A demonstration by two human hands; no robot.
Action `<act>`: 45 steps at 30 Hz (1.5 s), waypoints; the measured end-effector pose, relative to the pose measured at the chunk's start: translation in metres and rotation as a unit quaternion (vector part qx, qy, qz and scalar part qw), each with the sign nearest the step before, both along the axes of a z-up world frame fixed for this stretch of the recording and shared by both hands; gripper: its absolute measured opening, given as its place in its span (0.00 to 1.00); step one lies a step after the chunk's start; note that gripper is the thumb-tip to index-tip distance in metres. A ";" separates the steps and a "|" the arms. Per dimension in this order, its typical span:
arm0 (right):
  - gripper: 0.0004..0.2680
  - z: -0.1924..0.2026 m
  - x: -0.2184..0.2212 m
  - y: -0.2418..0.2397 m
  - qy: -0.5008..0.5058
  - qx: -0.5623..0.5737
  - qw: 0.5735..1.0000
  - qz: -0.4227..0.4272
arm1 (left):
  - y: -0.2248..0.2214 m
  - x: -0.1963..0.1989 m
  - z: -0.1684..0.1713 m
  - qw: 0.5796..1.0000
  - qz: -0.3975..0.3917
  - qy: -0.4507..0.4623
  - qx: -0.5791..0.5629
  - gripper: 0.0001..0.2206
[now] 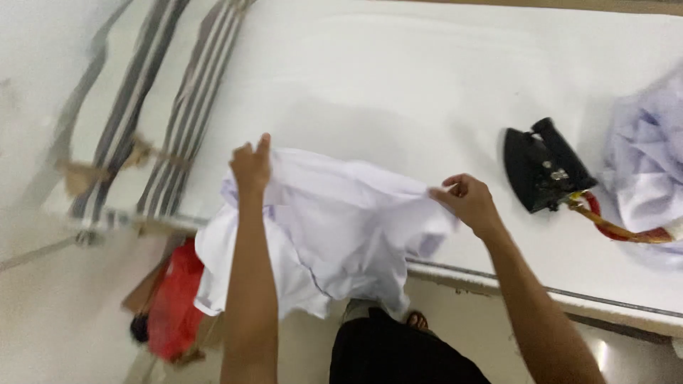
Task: The person is ironing white short-sleeved shirts on a professional ironing table, pressing the collar, sleeves, and body to remove wrinkles.
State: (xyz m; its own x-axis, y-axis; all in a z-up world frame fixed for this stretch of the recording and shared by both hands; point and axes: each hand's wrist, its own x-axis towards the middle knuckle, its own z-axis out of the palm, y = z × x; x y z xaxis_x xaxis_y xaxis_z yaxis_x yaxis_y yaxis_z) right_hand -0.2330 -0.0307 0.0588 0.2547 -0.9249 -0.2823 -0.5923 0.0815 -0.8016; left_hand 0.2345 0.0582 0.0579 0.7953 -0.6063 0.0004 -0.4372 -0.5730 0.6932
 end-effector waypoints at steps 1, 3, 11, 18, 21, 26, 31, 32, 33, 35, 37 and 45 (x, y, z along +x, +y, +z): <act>0.18 -0.021 -0.006 -0.011 -0.001 -0.010 1.000 -0.012 | -0.017 0.007 -0.054 1.000 -0.012 -0.001 -0.010 0.37; 0.19 -0.064 -0.014 -0.032 -0.021 -0.068 0.987 -0.141 | -0.065 0.020 -0.147 0.968 -0.192 0.023 0.160 0.30; 0.16 -0.080 0.006 0.044 -0.009 0.075 0.988 -0.135 | -0.050 -0.017 -0.151 0.978 -0.107 0.130 0.125 0.34; 0.30 -0.017 0.076 -0.032 -0.249 0.215 0.911 -0.250 | -0.093 0.024 -0.074 0.963 -0.062 0.261 0.014 0.38; 0.29 0.005 0.083 -0.043 -0.221 0.215 0.932 -0.189 | -0.126 0.038 -0.140 0.956 -0.059 0.287 0.005 0.37; 0.22 -0.078 0.050 -0.058 -0.213 0.168 0.932 -0.239 | -0.116 0.028 -0.102 0.946 -0.112 0.305 0.013 0.31; 0.35 0.004 0.077 -0.050 -0.226 0.225 0.931 -0.181 | -0.106 0.031 -0.108 0.933 -0.148 0.329 -0.013 0.25; 0.36 -0.005 0.071 -0.058 -0.219 0.244 0.929 -0.171 | -0.110 0.033 -0.105 0.935 -0.123 0.332 0.008 0.24; 0.37 -0.015 0.063 -0.057 -0.207 0.272 0.926 -0.163 | -0.103 0.031 -0.105 0.935 -0.094 0.339 0.036 0.24; 0.34 -0.020 0.059 -0.061 -0.187 0.247 0.938 -0.157 | -0.106 0.036 -0.112 0.961 -0.092 0.249 0.074 0.23; 0.32 -0.021 0.057 -0.054 -0.170 0.220 0.948 -0.152 | -0.102 0.009 -0.105 0.978 -0.093 0.152 0.109 0.23; 0.17 -0.093 0.018 -0.024 -0.058 0.061 0.975 -0.204 | -0.124 -0.273 -0.096 0.826 -0.541 -0.112 -0.114 0.18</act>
State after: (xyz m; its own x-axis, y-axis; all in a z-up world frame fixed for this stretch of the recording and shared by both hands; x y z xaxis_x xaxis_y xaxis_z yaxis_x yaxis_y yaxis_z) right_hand -0.2149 -0.0548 -0.0341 -0.0907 -0.9171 -0.3882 -0.3964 0.3908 -0.8307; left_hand -0.0389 -0.0656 -0.0379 -0.2476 -0.9257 0.2859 -0.7392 0.3712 0.5619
